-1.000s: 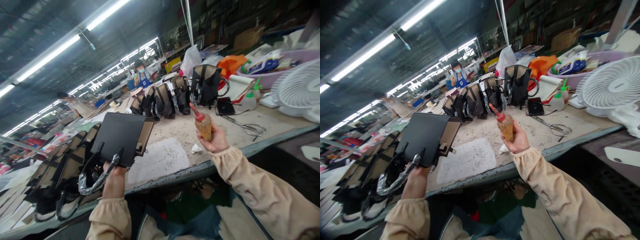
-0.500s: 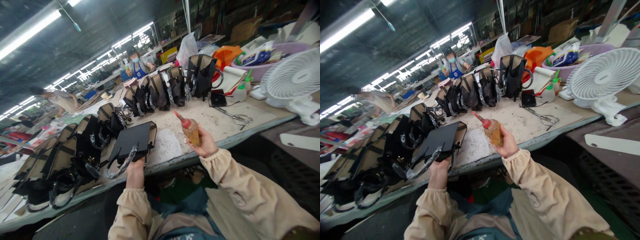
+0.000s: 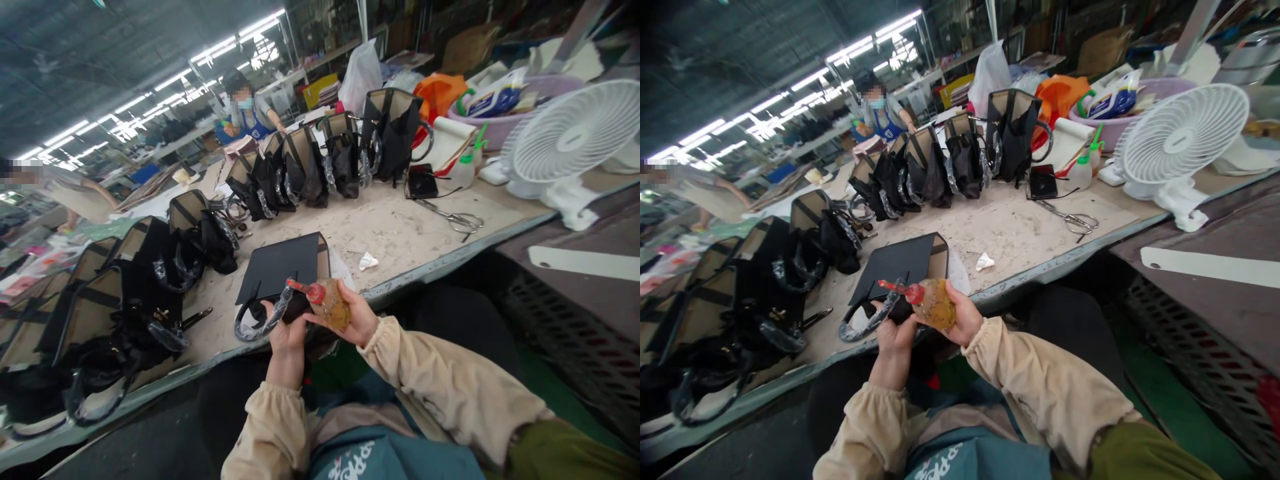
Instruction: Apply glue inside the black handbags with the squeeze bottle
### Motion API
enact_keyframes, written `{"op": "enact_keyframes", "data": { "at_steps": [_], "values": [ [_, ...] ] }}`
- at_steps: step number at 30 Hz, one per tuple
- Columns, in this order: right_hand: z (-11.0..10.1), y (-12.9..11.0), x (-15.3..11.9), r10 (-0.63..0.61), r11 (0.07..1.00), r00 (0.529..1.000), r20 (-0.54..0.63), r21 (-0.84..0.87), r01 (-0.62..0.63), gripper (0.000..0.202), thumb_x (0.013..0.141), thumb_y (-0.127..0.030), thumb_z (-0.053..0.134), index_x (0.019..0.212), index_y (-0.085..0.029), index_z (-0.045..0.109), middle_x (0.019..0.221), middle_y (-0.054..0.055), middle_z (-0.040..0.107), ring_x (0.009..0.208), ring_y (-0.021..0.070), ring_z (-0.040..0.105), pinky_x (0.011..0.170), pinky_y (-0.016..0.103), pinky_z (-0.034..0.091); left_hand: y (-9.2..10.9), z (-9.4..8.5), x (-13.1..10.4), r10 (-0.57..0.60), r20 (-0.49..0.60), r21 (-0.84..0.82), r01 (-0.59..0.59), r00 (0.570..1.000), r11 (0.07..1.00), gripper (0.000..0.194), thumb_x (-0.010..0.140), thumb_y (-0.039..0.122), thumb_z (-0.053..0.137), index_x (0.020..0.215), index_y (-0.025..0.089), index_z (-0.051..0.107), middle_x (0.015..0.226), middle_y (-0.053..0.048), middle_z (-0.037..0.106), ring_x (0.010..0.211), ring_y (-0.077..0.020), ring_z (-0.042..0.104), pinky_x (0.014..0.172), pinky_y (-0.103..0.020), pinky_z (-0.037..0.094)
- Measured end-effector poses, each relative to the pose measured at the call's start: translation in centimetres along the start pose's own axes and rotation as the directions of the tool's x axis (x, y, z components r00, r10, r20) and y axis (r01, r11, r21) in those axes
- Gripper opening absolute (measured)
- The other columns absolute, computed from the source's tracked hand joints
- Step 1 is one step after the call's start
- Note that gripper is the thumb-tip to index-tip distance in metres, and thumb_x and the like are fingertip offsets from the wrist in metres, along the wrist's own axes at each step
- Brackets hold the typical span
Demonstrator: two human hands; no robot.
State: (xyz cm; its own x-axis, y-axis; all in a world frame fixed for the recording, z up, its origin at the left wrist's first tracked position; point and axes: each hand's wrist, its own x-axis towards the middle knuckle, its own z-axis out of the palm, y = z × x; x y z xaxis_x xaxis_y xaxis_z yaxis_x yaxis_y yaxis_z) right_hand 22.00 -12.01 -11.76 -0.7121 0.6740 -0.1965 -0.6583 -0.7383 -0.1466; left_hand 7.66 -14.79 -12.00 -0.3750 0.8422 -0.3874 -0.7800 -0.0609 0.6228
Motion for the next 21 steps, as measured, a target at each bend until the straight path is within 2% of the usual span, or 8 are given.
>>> {"op": "enact_keyframes", "data": {
  "at_steps": [4, 6, 9, 13, 17, 19, 21],
  "values": [
    [0.0, 0.2, 0.7, -0.046, 0.999, 0.999, 0.000, -0.019, 0.046, 0.051, 0.102, -0.042, 0.022, 0.105, -0.013, 0.064, 0.101, 0.007, 0.072, 0.092, 0.0147, 0.069, 0.089, 0.031, 0.053, 0.3, -0.6, -0.3, -0.124, -0.108, -0.125, 0.110, 0.986, 0.986, 0.029, 0.092, 0.026, 0.046, 0.114, 0.014, 0.061, 0.107, -0.014, 0.070, 0.111, -0.0274, 0.061, 0.096, -0.051, 0.047],
    [-0.1, 0.3, 0.9, -0.037, 0.999, 0.999, 0.009, -0.027, 0.037, 0.052, 0.102, -0.042, 0.021, 0.106, -0.013, 0.064, 0.101, 0.007, 0.072, 0.091, 0.0145, 0.069, 0.090, 0.031, 0.053, 0.8, -0.6, -0.7, -0.195, -0.139, -0.133, 0.177, 0.971, 0.975, 0.029, 0.091, 0.021, 0.047, 0.116, 0.012, 0.060, 0.105, -0.015, 0.070, 0.112, -0.0300, 0.060, 0.093, -0.054, 0.048],
    [-0.2, 0.2, 1.1, -0.044, 0.999, 0.999, 0.001, -0.022, 0.044, 0.052, 0.102, -0.043, 0.021, 0.107, -0.014, 0.064, 0.102, 0.006, 0.072, 0.093, 0.0143, 0.068, 0.092, 0.031, 0.052, 1.6, 0.1, -1.5, -0.257, -0.151, -0.106, 0.243, 0.954, 0.964, 0.029, 0.090, 0.016, 0.048, 0.117, 0.012, 0.059, 0.105, -0.015, 0.070, 0.113, -0.0305, 0.060, 0.090, -0.051, 0.052],
    [-0.2, 0.1, 1.2, -0.064, 0.998, 0.997, -0.037, -0.016, 0.063, 0.051, 0.102, -0.042, 0.020, 0.106, -0.015, 0.063, 0.101, 0.005, 0.072, 0.092, 0.0141, 0.068, 0.093, 0.033, 0.052, 1.7, 1.4, -1.6, -0.258, -0.223, -0.062, 0.250, 0.940, 0.966, 0.025, 0.086, 0.009, 0.051, 0.108, 0.013, 0.062, 0.100, -0.012, 0.071, 0.104, -0.0265, 0.065, 0.082, -0.043, 0.057],
    [-0.2, 0.1, 0.9, -0.017, 0.999, 0.997, -0.071, -0.033, 0.015, 0.053, 0.102, -0.043, 0.019, 0.104, -0.014, 0.063, 0.098, 0.006, 0.073, 0.090, 0.0146, 0.069, 0.092, 0.034, 0.053, 1.1, 1.8, -0.6, -0.216, -0.308, -0.048, 0.212, 0.926, 0.976, 0.022, 0.084, 0.006, 0.049, 0.098, 0.013, 0.064, 0.092, -0.010, 0.071, 0.087, -0.0222, 0.069, 0.067, -0.033, 0.059],
    [-0.2, -0.2, 0.5, -0.002, 0.998, 0.998, -0.055, -0.056, -0.001, 0.054, 0.101, -0.044, 0.018, 0.107, -0.014, 0.063, 0.099, 0.007, 0.072, 0.091, 0.0159, 0.069, 0.091, 0.038, 0.053, 1.1, 1.9, 0.0, -0.226, -0.317, -0.075, 0.213, 0.921, 0.974, 0.021, 0.085, 0.008, 0.046, 0.096, 0.010, 0.064, 0.091, -0.012, 0.071, 0.085, -0.0233, 0.069, 0.065, -0.033, 0.059],
    [-0.3, -0.9, -0.1, -0.044, 0.995, 0.999, -0.023, -0.087, 0.042, 0.054, 0.101, -0.044, 0.017, 0.111, -0.016, 0.062, 0.104, 0.007, 0.071, 0.093, 0.0169, 0.068, 0.091, 0.041, 0.054, 1.5, 1.9, 0.5, -0.222, -0.340, -0.113, 0.195, 0.914, 0.974, 0.022, 0.086, 0.009, 0.044, 0.096, 0.010, 0.063, 0.089, -0.012, 0.070, 0.086, -0.0237, 0.068, 0.067, -0.035, 0.059]
  ]
}}
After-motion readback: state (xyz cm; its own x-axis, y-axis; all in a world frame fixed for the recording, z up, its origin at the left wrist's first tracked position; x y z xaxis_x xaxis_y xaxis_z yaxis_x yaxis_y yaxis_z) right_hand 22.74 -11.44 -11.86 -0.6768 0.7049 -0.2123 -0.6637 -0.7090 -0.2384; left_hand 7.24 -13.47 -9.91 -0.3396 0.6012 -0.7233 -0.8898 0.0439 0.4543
